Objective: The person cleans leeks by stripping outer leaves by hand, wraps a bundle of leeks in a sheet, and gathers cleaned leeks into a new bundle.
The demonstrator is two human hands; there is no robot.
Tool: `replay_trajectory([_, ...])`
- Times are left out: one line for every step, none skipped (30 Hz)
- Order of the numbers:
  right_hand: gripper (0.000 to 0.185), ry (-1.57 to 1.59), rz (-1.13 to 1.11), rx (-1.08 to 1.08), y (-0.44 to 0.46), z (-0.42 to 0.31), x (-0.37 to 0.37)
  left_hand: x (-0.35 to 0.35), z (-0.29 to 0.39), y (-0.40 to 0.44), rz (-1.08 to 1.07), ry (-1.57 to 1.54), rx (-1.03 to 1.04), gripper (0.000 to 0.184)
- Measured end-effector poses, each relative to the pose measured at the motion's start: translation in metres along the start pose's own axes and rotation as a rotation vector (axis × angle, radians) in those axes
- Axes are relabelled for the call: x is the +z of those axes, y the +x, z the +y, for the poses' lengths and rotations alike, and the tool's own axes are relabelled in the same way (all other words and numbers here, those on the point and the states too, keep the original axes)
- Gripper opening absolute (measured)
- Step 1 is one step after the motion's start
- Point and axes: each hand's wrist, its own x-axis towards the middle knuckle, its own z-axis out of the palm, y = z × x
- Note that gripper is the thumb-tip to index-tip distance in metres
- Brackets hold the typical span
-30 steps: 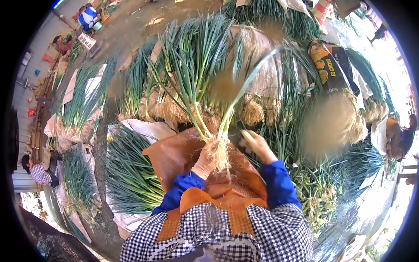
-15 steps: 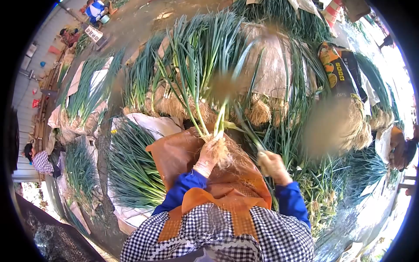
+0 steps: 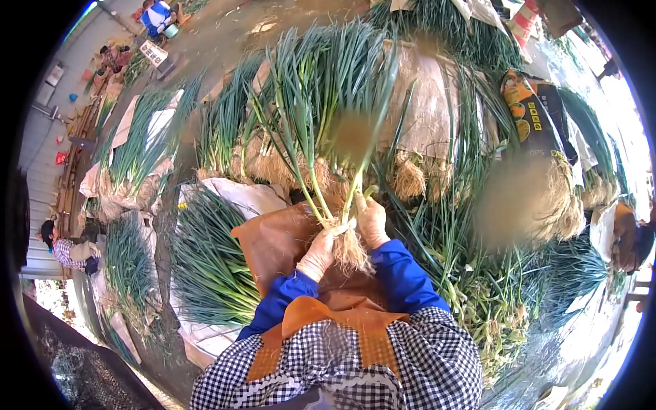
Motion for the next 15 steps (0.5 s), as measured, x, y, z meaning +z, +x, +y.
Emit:
replay_trajectory([0.034, -0.165, 0.061, -0.057, 0.001, 0.0, 0.0, 0.005, -0.004, -0.002, 0.053, 0.07, 0.018, 0.025])
replay_trajectory([0.035, -0.393, 0.085, -0.125, 0.0, 0.001, -0.005, 0.009, -0.01, -0.007, 0.047, 0.154, 0.121, 0.026])
replay_trajectory([0.037, -0.619, 0.112, -0.195, -0.004, -0.01, -0.011, 0.018, -0.014, -0.011, 0.061, 0.291, 0.189, 0.027])
replay_trajectory([0.037, -0.446, 0.162, -0.226, -0.006, -0.009, -0.012, 0.005, -0.029, 0.0, 0.1, 0.256, 0.19, 0.026])
replay_trajectory([0.036, 0.189, -0.032, 0.064, -0.011, -0.006, -0.021, -0.01, -0.039, 0.012, 0.142, 0.221, 0.195, 0.026])
replay_trajectory([0.034, 0.112, -0.181, 0.103, -0.034, -0.044, -0.044, -0.003, -0.03, 0.01, 0.165, 0.127, 0.181, 0.022])
replay_trajectory([0.032, 0.032, -0.328, 0.148, -0.056, -0.071, -0.069, 0.008, -0.014, 0.0, 0.19, -0.028, 0.051, 0.018])
replay_trajectory([0.031, 0.116, -0.401, 0.215, -0.063, -0.065, -0.094, 0.003, -0.011, 0.002, 0.145, -0.036, 0.077, 0.021])
replay_trajectory([0.03, 0.197, -0.477, 0.277, -0.062, -0.059, -0.12, -0.002, -0.009, 0.005, 0.098, -0.048, 0.11, 0.024])
replay_trajectory([0.032, -0.165, -0.434, 0.33, -0.052, -0.056, -0.135, -0.002, -0.011, 0.006, 0.09, 0.028, 0.166, 0.024])
replay_trajectory([0.034, -0.522, -0.377, 0.384, -0.043, -0.049, -0.148, -0.009, -0.016, 0.008, 0.085, 0.023, 0.164, 0.024])
replay_trajectory([0.04, -1.111, -0.409, 0.114, -0.029, -0.024, -0.154, -0.021, -0.024, 0.011, -0.128, -0.17, 0.043, 0.024])
replay_trajectory([0.044, -0.967, -0.37, -0.227, -0.033, -0.028, -0.149, -0.017, -0.02, 0.011, -0.35, -0.358, -0.071, 0.025])
replay_trajectory([0.043, -0.462, -0.456, -0.034, -0.027, -0.032, -0.133, -0.01, -0.023, 0.01, -0.256, -0.035, 0.034, 0.026])
replay_trajectory([0.044, 0.053, -0.524, 0.165, -0.022, -0.034, -0.112, 0.002, -0.019, -0.002, -0.223, -0.014, 0.04, 0.028])
